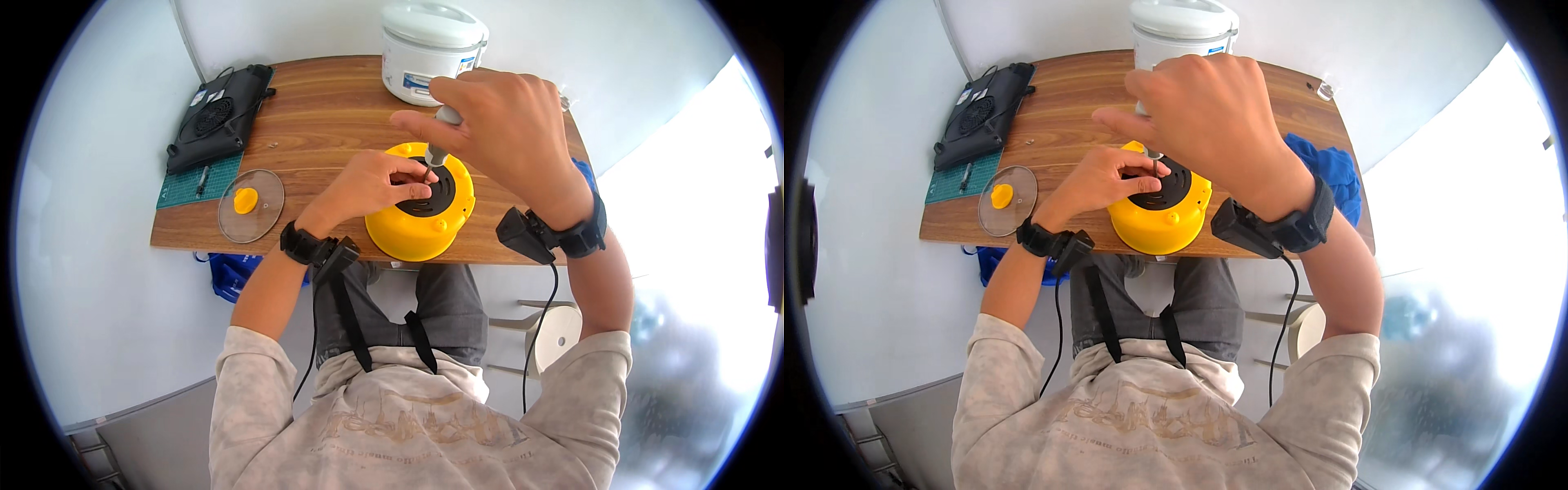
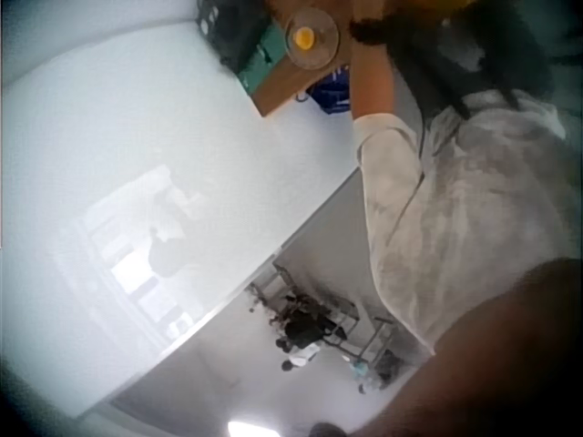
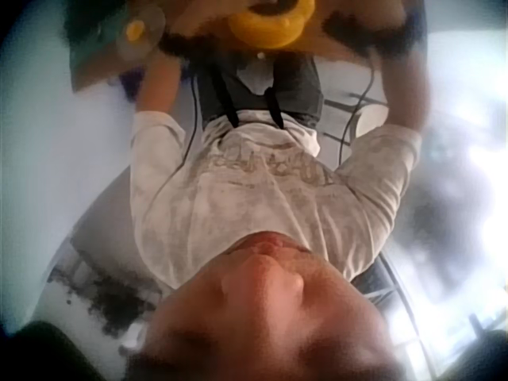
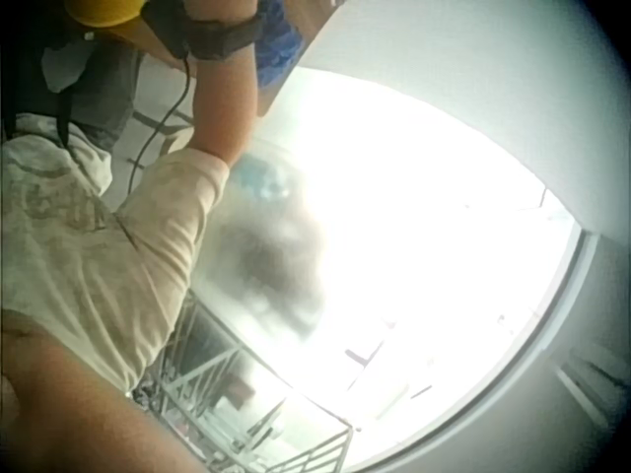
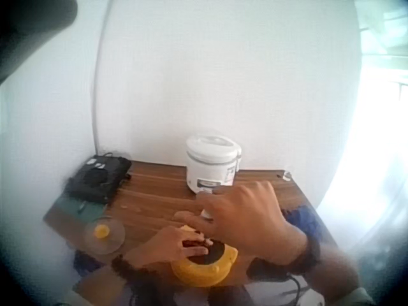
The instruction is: The person uses a screwdriver to tighten screws on the bottom of a yellow electric kettle, then places the lid on the kettle. The person also disassembles and reassembles a pen on the table.
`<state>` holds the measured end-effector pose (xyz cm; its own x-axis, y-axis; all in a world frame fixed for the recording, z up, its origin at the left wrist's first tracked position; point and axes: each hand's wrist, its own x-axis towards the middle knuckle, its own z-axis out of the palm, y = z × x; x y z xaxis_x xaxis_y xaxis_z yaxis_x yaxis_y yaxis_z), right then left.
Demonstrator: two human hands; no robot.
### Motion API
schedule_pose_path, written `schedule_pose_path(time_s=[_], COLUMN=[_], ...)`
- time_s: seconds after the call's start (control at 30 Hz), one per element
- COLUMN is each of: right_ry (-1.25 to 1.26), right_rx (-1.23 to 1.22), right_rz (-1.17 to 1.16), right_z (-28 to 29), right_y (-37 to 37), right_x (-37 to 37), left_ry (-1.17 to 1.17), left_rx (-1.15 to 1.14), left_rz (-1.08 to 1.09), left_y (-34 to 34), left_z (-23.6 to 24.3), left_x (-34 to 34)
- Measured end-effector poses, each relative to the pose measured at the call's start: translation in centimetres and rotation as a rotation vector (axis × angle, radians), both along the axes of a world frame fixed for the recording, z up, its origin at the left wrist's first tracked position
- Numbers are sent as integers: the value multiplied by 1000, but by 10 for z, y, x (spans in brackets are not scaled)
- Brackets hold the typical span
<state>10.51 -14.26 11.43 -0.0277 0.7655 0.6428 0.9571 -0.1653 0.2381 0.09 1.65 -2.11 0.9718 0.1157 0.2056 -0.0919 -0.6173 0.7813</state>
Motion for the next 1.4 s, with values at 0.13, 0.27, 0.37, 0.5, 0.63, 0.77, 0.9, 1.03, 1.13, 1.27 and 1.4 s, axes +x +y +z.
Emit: schedule_pose_path(time_s=[0.13, 0.27, 0.37, 0.5, 0.63, 0.77, 0.9, 1.03, 1.13, 1.27, 1.4], right_ry=[30, 205, 363, 403, 167, 34, -41, 160, 293, 381, 352], right_rx=[-45, -20, -22, -46, -29, 84, 109, 87, 92, 44, -15], right_rz=[5, 151, 315, 363, 207, 173, 92, 188, 331, 372, 179], right_z=[-6, 0, 0, 4, 7, -7, -6, -5, -6, -2, 5], right_y=[3, -9, -13, -10, -3, 5, 2, -7, -11, -9, -6], right_x=[0, -3, 5, 13, 3, 5, 1, -4, -2, 14, 10], left_ry=[-42, -80, -69, 7, 3, 35, -39, -86, -91, -6, 27], left_rx=[-5, 30, 5, -17, 3, -4, -16, -8, 54, 15, 36], left_rz=[5, 12, 6, 14, -7, -2, -15, -25, -20, 12, 19], left_y=[7, 2, 2, 5, 5, 0, 5, 4, 4, 2, -2], left_z=[-10, -4, -4, -6, -1, 5, -7, -6, -4, -5, 5], left_x=[3, 1, 2, 2, -1, 0, 4, 3, 2, 4, 0])
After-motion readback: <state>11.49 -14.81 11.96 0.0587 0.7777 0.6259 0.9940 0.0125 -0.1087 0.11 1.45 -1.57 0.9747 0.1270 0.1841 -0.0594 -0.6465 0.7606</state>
